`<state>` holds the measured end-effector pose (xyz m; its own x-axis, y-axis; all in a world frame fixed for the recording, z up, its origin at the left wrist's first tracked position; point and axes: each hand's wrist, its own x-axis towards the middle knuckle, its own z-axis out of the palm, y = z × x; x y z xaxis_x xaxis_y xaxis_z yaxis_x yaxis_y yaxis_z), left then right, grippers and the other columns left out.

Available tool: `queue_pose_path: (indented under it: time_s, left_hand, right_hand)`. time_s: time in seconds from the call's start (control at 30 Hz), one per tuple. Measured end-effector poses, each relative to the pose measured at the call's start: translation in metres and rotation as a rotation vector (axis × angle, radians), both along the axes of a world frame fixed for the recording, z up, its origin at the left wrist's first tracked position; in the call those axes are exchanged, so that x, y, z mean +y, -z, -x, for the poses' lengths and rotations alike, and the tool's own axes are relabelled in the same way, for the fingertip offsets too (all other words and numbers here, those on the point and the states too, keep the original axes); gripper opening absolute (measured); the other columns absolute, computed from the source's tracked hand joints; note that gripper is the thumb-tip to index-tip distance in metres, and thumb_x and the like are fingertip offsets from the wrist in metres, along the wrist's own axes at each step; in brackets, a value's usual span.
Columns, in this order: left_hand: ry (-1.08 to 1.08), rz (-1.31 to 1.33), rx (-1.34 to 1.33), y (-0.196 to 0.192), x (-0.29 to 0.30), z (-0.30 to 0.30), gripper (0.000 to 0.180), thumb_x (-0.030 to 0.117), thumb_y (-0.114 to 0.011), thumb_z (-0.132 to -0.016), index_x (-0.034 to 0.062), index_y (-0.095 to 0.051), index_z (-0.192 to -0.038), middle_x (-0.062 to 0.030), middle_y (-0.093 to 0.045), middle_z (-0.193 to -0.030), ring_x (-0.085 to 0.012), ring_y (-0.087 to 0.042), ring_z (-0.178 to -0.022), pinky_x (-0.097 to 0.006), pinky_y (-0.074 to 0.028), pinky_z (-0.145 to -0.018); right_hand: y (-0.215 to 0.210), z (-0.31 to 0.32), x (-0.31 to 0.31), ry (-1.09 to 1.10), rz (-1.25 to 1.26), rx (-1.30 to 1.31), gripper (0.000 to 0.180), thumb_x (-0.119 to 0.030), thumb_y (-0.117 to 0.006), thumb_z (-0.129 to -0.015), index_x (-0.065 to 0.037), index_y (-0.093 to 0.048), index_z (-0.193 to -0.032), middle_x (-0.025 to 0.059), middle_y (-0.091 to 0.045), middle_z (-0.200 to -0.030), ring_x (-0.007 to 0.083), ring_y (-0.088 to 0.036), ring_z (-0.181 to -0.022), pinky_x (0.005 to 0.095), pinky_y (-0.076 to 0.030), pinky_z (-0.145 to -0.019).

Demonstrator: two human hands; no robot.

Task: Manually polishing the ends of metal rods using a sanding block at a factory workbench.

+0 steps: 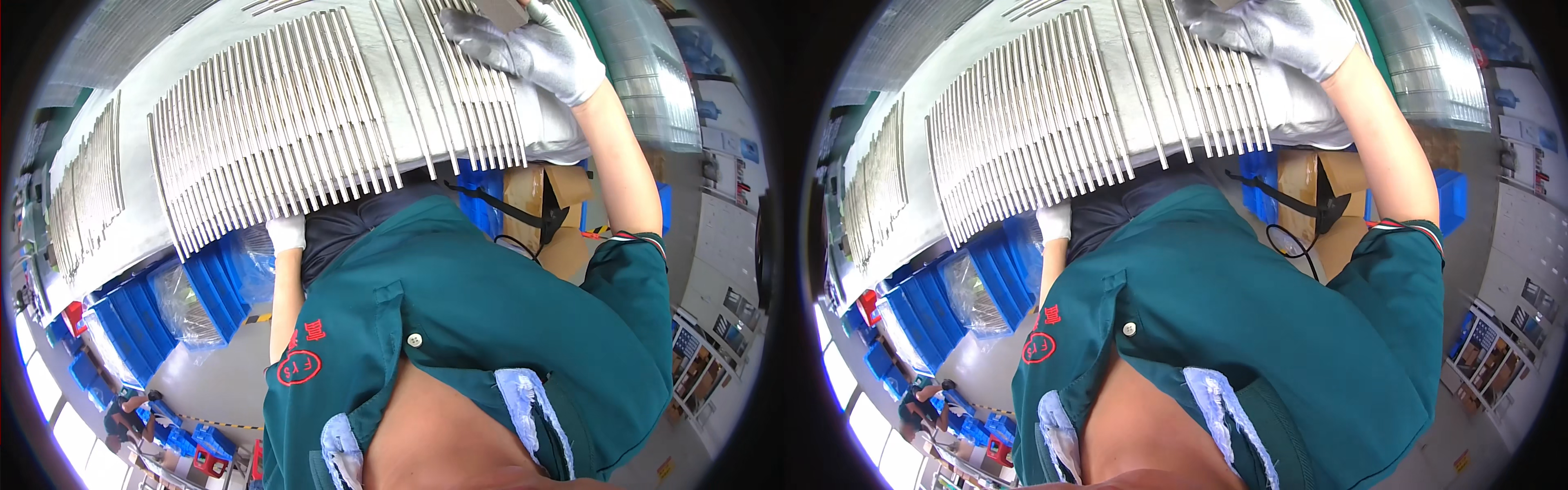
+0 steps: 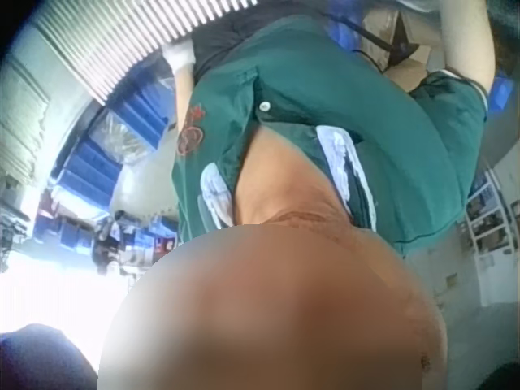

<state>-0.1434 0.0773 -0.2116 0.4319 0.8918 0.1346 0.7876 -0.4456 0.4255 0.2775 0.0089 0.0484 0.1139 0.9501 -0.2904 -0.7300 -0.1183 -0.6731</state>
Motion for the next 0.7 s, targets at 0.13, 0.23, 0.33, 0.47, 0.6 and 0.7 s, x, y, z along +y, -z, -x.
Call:
queue_pose_path:
  time_s: [0.13, 0.23, 0.33, 0.47, 0.6, 0.7]
  left_hand:
    - [-0.038, 0.042, -0.163, 0.015, 0.002, 0.003, 0.032, 0.02, -0.06, -0.082, 0.0099, -0.061, -0.113, -0.0188, -0.063, -0.105, -0.0383, -0.062, -0.089, -0.045, -0.052, -0.074]
    - [-0.166, 0.246, -0.057, 0.002, 0.002, -0.006, 0.036, 0.023, -0.056, -0.083, 0.0141, -0.057, -0.118, -0.0192, -0.062, -0.105, -0.0393, -0.06, -0.092, -0.046, -0.049, -0.079]
    - [0.028, 0.037, -0.064, 0.012, 0.001, 0.006, 0.03, 0.018, -0.051, -0.087, 0.0085, -0.06, -0.114, -0.0147, -0.063, -0.108, -0.033, -0.063, -0.086, -0.042, -0.051, -0.077]
    - [-0.047, 0.13, 0.09, 0.002, -0.003, 0.002, 0.029, 0.018, -0.052, -0.087, 0.0069, -0.062, -0.112, -0.0128, -0.065, -0.103, -0.0291, -0.064, -0.085, -0.037, -0.052, -0.074]
    - [-0.076, 0.237, -0.056, 0.004, 0.002, 0.003, 0.033, 0.029, -0.061, -0.087, 0.0059, -0.061, -0.111, -0.0187, -0.063, -0.107, -0.0329, -0.059, -0.102, -0.036, -0.046, -0.083]
    - [-0.238, 0.382, -0.125, -0.015, 0.0, -0.005, 0.034, 0.03, -0.062, -0.086, 0.0057, -0.062, -0.109, -0.0208, -0.063, -0.104, -0.0353, -0.059, -0.099, -0.039, -0.047, -0.082]
  right_hand:
    - [-0.015, 0.011, 0.013, -0.005, -0.099, 0.047, 0.057, -0.038, -0.047, -0.094, -0.006, -0.029, -0.138, 0.0247, -0.044, -0.123, 0.0371, -0.051, -0.11, 0.0468, -0.057, -0.079]
    - [-0.006, 0.009, 0.035, -0.246, -0.208, 0.329, 0.055, -0.036, -0.046, -0.095, -0.006, -0.029, -0.137, 0.0244, -0.045, -0.123, 0.0373, -0.051, -0.111, 0.0483, -0.056, -0.08]
    - [-0.007, 0.015, 0.047, -0.316, -0.204, 0.401, 0.053, -0.035, -0.046, -0.095, -0.005, -0.03, -0.136, 0.0237, -0.044, -0.123, 0.0377, -0.05, -0.112, 0.05, -0.055, -0.082]
    - [0.003, 0.0, 0.028, -0.233, -0.152, 0.427, 0.054, -0.035, -0.046, -0.095, -0.005, -0.03, -0.137, 0.0233, -0.043, -0.123, 0.041, -0.046, -0.115, 0.0578, -0.048, -0.088]
    - [0.008, -0.009, 0.003, -0.148, -0.087, 0.398, 0.058, -0.037, -0.047, -0.094, -0.004, -0.029, -0.138, 0.0273, -0.033, -0.132, 0.0454, -0.034, -0.124, 0.0631, -0.034, -0.099]
    - [-0.004, 0.003, 0.004, 0.07, 0.222, 0.547, 0.063, -0.04, -0.047, -0.093, 0.0, -0.028, -0.138, 0.0295, -0.028, -0.137, 0.0441, -0.028, -0.129, 0.0623, -0.026, -0.105]
